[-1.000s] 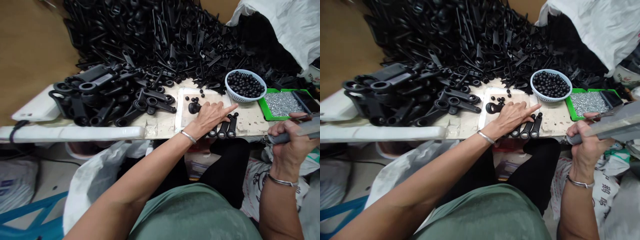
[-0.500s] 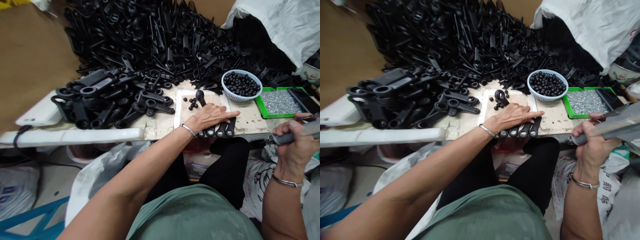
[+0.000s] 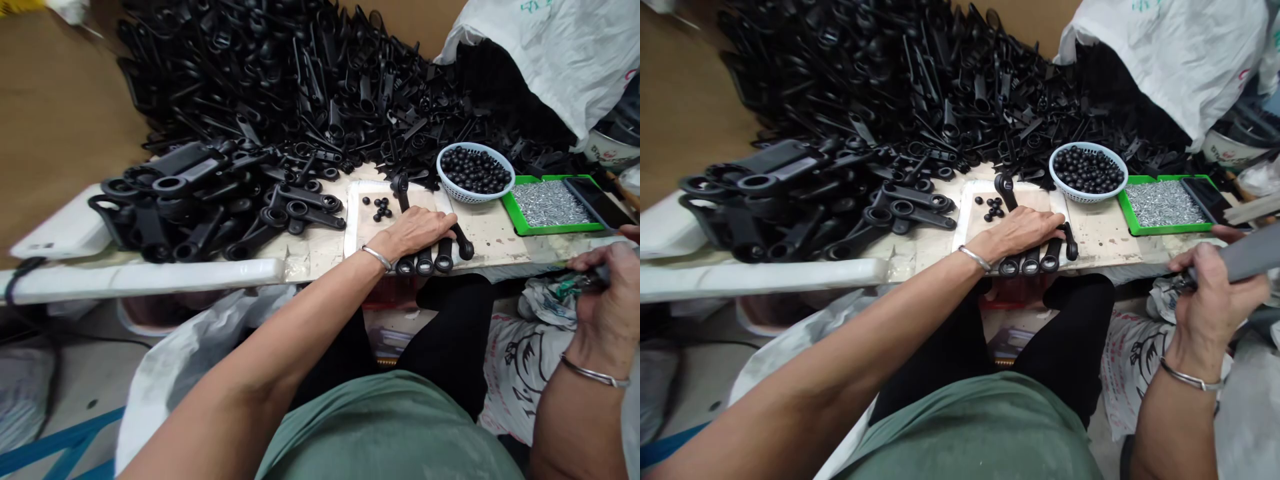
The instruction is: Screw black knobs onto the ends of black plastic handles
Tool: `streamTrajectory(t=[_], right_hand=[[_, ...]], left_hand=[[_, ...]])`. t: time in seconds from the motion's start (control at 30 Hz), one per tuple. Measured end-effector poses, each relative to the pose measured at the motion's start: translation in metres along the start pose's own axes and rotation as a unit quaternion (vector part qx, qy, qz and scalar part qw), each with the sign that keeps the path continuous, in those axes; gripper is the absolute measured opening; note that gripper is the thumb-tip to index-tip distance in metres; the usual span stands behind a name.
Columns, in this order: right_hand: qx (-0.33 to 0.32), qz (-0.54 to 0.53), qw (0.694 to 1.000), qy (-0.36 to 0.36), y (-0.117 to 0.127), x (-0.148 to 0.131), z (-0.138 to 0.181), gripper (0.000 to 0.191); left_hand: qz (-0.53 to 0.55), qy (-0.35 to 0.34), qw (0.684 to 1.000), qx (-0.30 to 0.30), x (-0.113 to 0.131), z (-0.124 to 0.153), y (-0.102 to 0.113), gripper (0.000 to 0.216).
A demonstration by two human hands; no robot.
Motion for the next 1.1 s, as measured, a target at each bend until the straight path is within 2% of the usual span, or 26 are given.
streamTrajectory(t=[0.1, 0.27, 0.37, 0.47, 0.6, 0.67, 0.73, 0.8, 0.87, 0.9, 1.0, 1.1], right_hand=[[0.011, 0.039, 0.999, 0.017, 0.013, 0.005, -0.007, 0.025], [-0.001, 0.068, 0.997, 0.020, 0.031, 0.010, -0.007, 0.041], [-0.008, 0.074, 0.997, -0.023, 0.041, 0.012, 0.001, 0.055], [0.000, 0.088, 0.993, -0.076, 0.052, 0.016, 0.017, 0.056], [0.069, 0.082, 0.976, -0.190, 0.065, 0.029, 0.057, 0.061], [0.084, 0.073, 0.968, -0.224, 0.064, 0.031, 0.080, 0.059], [0.034, 0.056, 0.961, -0.268, 0.052, 0.028, 0.101, 0.052], [-0.079, 0.028, 0.940, -0.330, 0.029, 0.021, 0.121, 0.046], [-0.194, -0.010, 0.907, -0.373, -0.001, 0.008, 0.138, 0.049], [-0.229, -0.038, 0.895, -0.381, -0.017, 0.000, 0.145, 0.053], [-0.275, -0.133, 0.871, -0.385, -0.059, -0.017, 0.157, 0.059], [-0.270, -0.164, 0.868, -0.383, -0.084, -0.024, 0.164, 0.050]], left_hand=[[0.000, 0.013, 1.000, 0.001, 0.001, -0.003, -0.002, 0.034], [0.001, 0.040, 0.999, 0.007, 0.003, -0.007, -0.008, 0.037], [0.006, 0.053, 0.998, 0.011, 0.003, -0.007, -0.009, 0.037], [0.015, 0.066, 0.998, 0.012, 0.003, -0.007, -0.008, 0.036], [0.025, 0.089, 0.996, 0.017, 0.000, -0.006, -0.007, 0.037], [0.027, 0.102, 0.994, 0.021, -0.001, -0.004, -0.005, 0.037], [0.026, 0.116, 0.993, 0.027, -0.001, -0.001, -0.002, 0.038], [0.025, 0.130, 0.991, 0.035, 0.001, 0.003, 0.003, 0.038], [0.023, 0.148, 0.988, 0.047, 0.004, 0.007, 0.010, 0.037], [0.022, 0.159, 0.985, 0.056, 0.006, 0.010, 0.014, 0.037], [0.016, 0.193, 0.977, 0.085, 0.011, 0.020, 0.026, 0.037], [0.008, 0.221, 0.968, 0.122, 0.011, 0.034, 0.031, 0.040]])
Point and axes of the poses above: each hand's wrist, its own z-axis away from the middle knuckle, its own y-axis out of the back of the hand, x = y × z, the point moved 3 cm from there along -z, towards the middle knuckle, and after that the axes turned 7 degrees about y, right-handed, at the moved point
